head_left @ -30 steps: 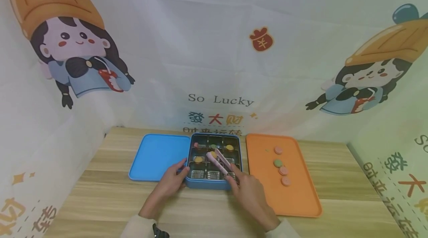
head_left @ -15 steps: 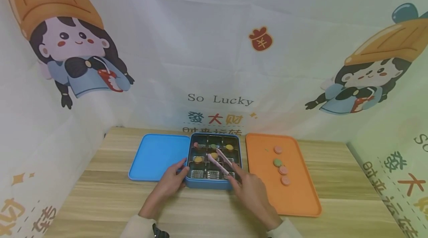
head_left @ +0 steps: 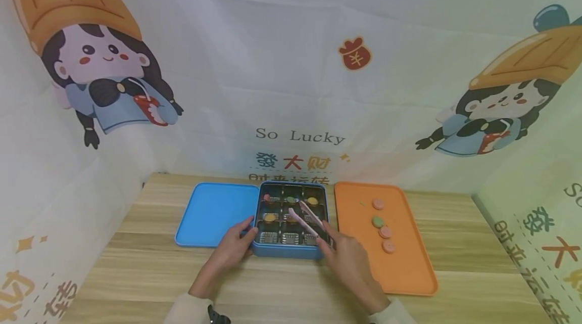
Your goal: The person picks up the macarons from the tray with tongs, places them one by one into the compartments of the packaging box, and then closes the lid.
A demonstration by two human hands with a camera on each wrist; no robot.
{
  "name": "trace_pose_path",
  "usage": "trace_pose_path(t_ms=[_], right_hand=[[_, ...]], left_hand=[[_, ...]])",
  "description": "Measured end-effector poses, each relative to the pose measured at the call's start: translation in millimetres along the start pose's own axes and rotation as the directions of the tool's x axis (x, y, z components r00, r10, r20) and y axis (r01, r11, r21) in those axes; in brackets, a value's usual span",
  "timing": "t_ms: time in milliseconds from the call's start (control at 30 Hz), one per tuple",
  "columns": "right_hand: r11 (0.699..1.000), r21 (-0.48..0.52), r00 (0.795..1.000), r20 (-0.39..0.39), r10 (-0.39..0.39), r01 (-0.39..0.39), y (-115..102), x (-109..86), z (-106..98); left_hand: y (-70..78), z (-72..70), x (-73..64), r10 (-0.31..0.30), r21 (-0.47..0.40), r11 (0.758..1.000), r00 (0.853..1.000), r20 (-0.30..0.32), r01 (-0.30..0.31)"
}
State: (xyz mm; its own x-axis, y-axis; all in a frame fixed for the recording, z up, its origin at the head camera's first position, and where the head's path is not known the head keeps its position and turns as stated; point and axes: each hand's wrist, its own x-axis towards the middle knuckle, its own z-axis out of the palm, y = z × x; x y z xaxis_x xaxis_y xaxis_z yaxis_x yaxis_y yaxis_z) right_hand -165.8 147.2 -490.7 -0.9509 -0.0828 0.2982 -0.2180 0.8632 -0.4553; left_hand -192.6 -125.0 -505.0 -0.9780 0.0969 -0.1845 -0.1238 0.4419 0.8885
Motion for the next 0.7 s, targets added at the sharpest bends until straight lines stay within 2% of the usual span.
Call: trace_pose_path(t_ms=[267, 433, 533, 700], right_hand=[[0.999, 0.030, 0.999, 0.001, 0.036, -0.036, 9.1, 2.0, -6.3], [0.996, 0.055, 0.997, -0.024, 0.067, -0.066, 26.1, 3.9, -13.7], [0.997, 0.030, 0.995, -0.059, 0.078, -0.076, 41.0, 4.5, -21.0], [0.996, -0.071, 0.988, -0.147, 0.051, -0.062, 66.6, 5.5, -32.4]], left_hand=[[-0.7, 1.0, 0.7, -0.008, -0.001, 1.000, 1.000, 0.001, 0.008], [-0.8, 1.8, 1.0, -0.007, -0.005, 1.000, 1.000, 0.002, 0.007], [-0.2, 1.8, 0.7, -0.003, -0.008, 1.000, 1.000, 0.003, 0.003], [-0.7, 1.3, 0.7, 0.004, -0.016, 1.000, 1.000, 0.001, -0.004]])
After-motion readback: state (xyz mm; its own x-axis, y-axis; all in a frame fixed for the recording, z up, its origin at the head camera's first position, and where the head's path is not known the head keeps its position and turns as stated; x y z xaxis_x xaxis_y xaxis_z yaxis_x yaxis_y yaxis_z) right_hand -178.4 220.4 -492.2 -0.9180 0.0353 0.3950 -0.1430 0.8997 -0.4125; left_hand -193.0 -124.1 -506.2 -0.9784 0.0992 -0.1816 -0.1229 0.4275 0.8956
